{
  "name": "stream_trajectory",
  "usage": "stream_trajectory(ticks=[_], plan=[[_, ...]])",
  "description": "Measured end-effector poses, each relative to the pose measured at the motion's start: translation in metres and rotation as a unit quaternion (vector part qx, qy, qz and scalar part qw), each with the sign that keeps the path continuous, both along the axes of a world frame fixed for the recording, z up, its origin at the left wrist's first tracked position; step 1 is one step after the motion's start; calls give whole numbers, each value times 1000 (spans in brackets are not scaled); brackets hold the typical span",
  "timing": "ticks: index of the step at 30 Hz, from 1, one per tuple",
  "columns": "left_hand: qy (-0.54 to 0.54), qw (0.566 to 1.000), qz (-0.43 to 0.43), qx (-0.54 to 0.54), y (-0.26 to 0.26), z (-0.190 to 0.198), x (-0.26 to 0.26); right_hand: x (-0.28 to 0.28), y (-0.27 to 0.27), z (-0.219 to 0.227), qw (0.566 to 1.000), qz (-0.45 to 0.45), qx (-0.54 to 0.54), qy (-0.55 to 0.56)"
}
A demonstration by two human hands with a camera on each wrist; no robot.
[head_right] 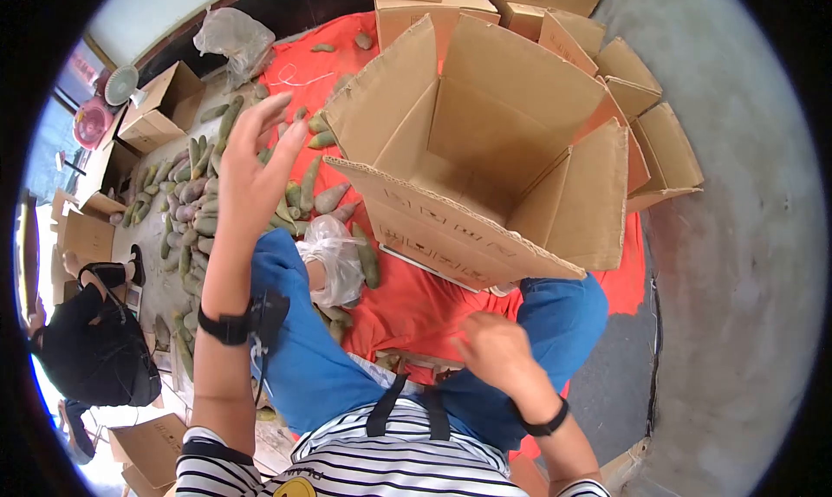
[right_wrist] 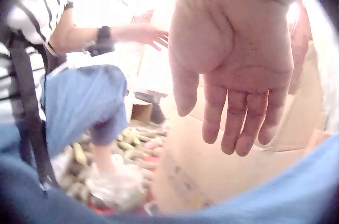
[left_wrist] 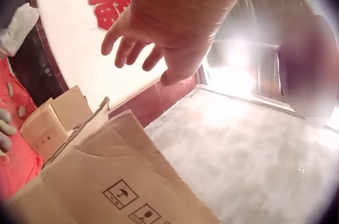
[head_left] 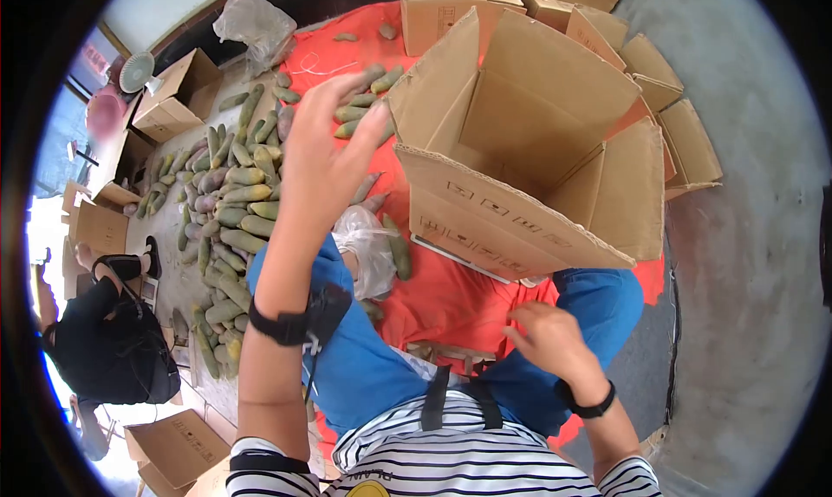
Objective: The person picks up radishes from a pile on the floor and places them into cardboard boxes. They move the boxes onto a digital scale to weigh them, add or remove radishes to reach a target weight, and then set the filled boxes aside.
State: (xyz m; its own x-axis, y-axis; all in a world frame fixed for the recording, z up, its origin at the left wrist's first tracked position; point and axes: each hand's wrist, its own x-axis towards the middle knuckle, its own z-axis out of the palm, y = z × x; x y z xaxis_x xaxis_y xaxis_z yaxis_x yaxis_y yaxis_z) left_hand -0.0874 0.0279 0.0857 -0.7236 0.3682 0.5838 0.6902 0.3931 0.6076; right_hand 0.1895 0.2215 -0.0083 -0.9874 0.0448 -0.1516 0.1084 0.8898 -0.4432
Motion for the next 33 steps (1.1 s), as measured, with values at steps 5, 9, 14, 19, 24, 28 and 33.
stream_trajectory(ticks=[5,9,14,19,24,28,33], plan=[[-145,980,-121,66,27,-45,-38,-92,-20,-124,988,48,-76,-129],[-180,976,-122,-16,13,-61,-28,-159,-46,-228,967,11,-56,-248],[-212,965,-142,-70,-3,-50,-20,-216,-81,-291,966,-86,-161,186],[-225,961,-153,-40,-11,-58,-18,-208,-126,-299,967,-69,-208,134],[-248,953,-174,-2,-16,-60,-14,-205,-144,-287,963,-49,-237,114],[-240,960,-142,14,-18,-60,-11,-209,-135,-271,961,-38,-256,96],[-232,962,-146,5,-14,-59,-13,-207,-116,-240,962,-31,-261,70]])
